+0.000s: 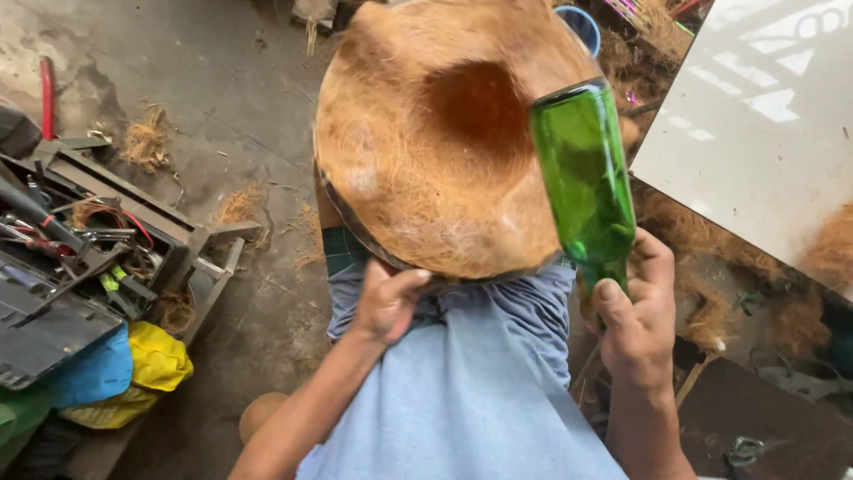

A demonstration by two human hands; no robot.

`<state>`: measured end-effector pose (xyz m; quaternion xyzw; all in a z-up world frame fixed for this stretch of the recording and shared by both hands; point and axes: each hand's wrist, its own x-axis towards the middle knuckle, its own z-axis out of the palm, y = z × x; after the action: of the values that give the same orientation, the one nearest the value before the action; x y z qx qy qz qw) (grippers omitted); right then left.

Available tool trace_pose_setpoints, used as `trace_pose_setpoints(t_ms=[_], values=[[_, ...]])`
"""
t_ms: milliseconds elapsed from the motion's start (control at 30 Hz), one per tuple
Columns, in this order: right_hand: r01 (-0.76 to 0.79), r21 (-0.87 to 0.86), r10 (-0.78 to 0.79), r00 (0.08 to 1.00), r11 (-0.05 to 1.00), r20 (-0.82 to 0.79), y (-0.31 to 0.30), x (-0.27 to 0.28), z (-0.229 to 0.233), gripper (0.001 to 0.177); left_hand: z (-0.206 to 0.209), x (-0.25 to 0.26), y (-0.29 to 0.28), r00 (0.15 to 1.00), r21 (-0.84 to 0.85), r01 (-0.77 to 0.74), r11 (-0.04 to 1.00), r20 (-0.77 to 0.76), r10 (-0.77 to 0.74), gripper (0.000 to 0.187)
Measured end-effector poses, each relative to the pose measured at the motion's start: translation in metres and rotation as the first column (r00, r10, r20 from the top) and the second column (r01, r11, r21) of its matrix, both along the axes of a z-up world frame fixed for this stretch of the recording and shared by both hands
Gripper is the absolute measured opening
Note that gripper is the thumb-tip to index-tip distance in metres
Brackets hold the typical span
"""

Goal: Shaping and molding a hat from coconut fiber using adhesive, heat, and manual tools.

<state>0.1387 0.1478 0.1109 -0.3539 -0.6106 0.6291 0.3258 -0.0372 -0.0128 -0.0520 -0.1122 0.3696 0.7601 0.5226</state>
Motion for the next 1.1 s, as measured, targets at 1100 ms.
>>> trace_pose_setpoints(t_ms=[1100], values=[[-0.211, 0.239, -0.096, 0.526, 0.948, 0.845, -0.048, -0.018, -0.054, 0.062, 0.030, 0.066, 0.052, 0.757, -0.552, 0.520, 0.651, -0.054, -0.651, 0.035]])
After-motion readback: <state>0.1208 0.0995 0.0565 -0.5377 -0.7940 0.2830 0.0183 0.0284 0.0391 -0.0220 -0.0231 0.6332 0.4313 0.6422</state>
